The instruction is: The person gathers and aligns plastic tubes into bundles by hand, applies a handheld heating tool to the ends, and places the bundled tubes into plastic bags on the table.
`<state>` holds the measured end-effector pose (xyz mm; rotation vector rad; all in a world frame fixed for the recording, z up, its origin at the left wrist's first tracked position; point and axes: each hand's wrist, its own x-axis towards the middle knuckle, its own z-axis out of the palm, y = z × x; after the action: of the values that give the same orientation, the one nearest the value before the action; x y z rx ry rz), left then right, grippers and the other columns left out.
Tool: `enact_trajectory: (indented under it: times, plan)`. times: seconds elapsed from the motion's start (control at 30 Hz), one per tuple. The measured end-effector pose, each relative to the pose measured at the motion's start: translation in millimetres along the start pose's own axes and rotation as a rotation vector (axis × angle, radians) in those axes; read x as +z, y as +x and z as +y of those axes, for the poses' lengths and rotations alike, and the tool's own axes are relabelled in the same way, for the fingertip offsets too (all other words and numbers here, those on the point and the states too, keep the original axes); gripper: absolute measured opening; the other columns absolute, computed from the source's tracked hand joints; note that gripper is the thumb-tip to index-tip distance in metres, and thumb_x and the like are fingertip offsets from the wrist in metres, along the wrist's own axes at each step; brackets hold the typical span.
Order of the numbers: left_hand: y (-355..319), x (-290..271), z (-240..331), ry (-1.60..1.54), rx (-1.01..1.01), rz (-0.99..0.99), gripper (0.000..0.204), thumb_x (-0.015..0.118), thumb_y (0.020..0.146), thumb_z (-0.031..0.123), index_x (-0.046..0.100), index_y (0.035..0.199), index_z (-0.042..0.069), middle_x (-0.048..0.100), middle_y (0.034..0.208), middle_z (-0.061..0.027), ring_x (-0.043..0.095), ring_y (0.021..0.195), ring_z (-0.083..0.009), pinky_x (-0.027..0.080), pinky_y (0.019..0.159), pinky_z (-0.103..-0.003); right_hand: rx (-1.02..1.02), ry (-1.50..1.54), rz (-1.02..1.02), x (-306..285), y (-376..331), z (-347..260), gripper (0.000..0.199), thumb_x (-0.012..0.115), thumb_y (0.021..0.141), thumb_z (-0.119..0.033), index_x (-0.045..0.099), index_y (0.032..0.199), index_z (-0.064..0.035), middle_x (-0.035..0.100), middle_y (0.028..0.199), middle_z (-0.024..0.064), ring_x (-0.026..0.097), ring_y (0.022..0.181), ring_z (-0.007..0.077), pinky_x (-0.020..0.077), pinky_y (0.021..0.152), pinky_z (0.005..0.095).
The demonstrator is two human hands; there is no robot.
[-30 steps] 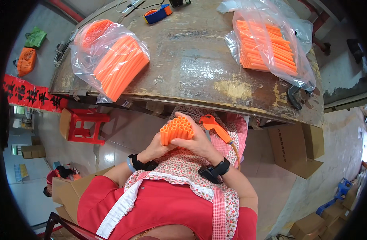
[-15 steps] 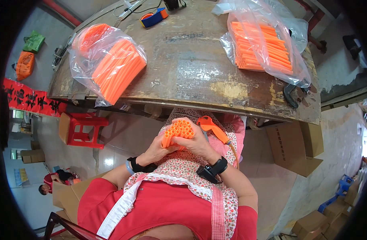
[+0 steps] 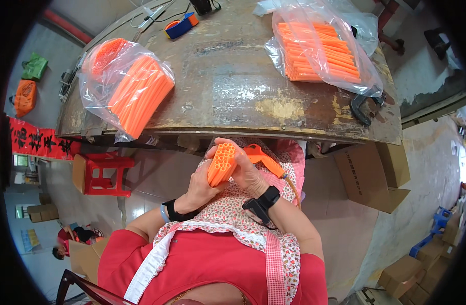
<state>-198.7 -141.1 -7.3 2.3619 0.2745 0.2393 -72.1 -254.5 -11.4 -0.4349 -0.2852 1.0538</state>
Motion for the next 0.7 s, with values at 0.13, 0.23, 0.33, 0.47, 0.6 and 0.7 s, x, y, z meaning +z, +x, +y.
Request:
enact_trajectory:
  times: [0.13, 0.23, 0.33, 0.47, 0.6, 0.7]
  plan:
    - [2.0, 0.7, 1.0, 0.002, -0.023, -0.046, 0.076, 0.081, 0.071, 0.026, 0.041, 0.131, 0.001, 0.064, 0.101, -0.0196, 0.066, 0.09, -0.0356, 0.053, 0.075, -0.041, -0.018, 0.002, -0.009, -8.0, -0.6, 2.3, 0.087, 0.06, 0.079, -0.068, 0.042, 0.135, -0.0024, 0.059, 0.116, 0.0138, 0.058, 0.111, 0.0255, 0.0454, 0.099, 0.0397]
    - [1.4, 1.5, 0.3, -0.01, -0.055, -0.069, 0.075, 0.08, 0.072, 0.025, 0.04, 0.131, 0.001, 0.064, 0.102, -0.0204, 0.065, 0.09, -0.0363, 0.053, 0.075, -0.042, -0.017, 0.008, 0.009, -11.2, -0.2, 3.2, 0.091, 0.05, 0.08, -0.074, 0.043, 0.134, -0.0009, 0.06, 0.115, 0.0143, 0.058, 0.111, 0.0266, 0.0452, 0.1, 0.0412]
    - [3.0, 1.0, 1.3, -0.022, -0.019, -0.058, 0.075, 0.08, 0.073, 0.026, 0.039, 0.132, 0.001, 0.064, 0.102, -0.0212, 0.066, 0.09, -0.0366, 0.053, 0.076, -0.042, 0.022, 0.054, 0.037, -11.6, 0.9, 1.5, 0.092, 0.041, 0.082, -0.077, 0.044, 0.133, -0.0001, 0.061, 0.114, 0.0148, 0.058, 0.111, 0.0278, 0.0448, 0.1, 0.0426]
    - [3.3, 1.0, 2.4, -0.017, -0.007, -0.038, 0.073, 0.08, 0.073, 0.025, 0.041, 0.13, 0.002, 0.064, 0.105, -0.0212, 0.066, 0.091, -0.037, 0.053, 0.077, -0.042, 0.034, 0.107, 0.053, -11.3, 0.9, 2.1, 0.09, 0.033, 0.086, -0.076, 0.045, 0.132, 0.0004, 0.061, 0.113, 0.016, 0.059, 0.11, 0.0281, 0.0451, 0.099, 0.0425]
    - [2.3, 0.3, 6.1, -0.092, -0.102, -0.029, 0.062, 0.081, 0.068, 0.02, 0.05, 0.119, 0.002, 0.062, 0.107, -0.0174, 0.062, 0.097, -0.035, 0.05, 0.083, -0.04, 0.062, 0.122, 0.064, -7.4, -0.5, 0.7, 0.087, 0.03, 0.089, -0.074, 0.045, 0.132, 0.0002, 0.061, 0.114, 0.0171, 0.059, 0.11, 0.0277, 0.0451, 0.099, 0.0412]
    - [3.7, -0.2, 3.7, -0.281, -0.121, -0.053, 0.063, 0.081, 0.068, 0.017, 0.05, 0.121, 0.002, 0.06, 0.112, -0.0138, 0.061, 0.099, -0.0278, 0.048, 0.087, -0.036, 0.05, 0.123, 0.046, -3.5, -1.5, 0.4, 0.081, 0.033, 0.091, -0.069, 0.045, 0.132, 0.0001, 0.061, 0.115, 0.0177, 0.058, 0.111, 0.0279, 0.0445, 0.1, 0.0411]
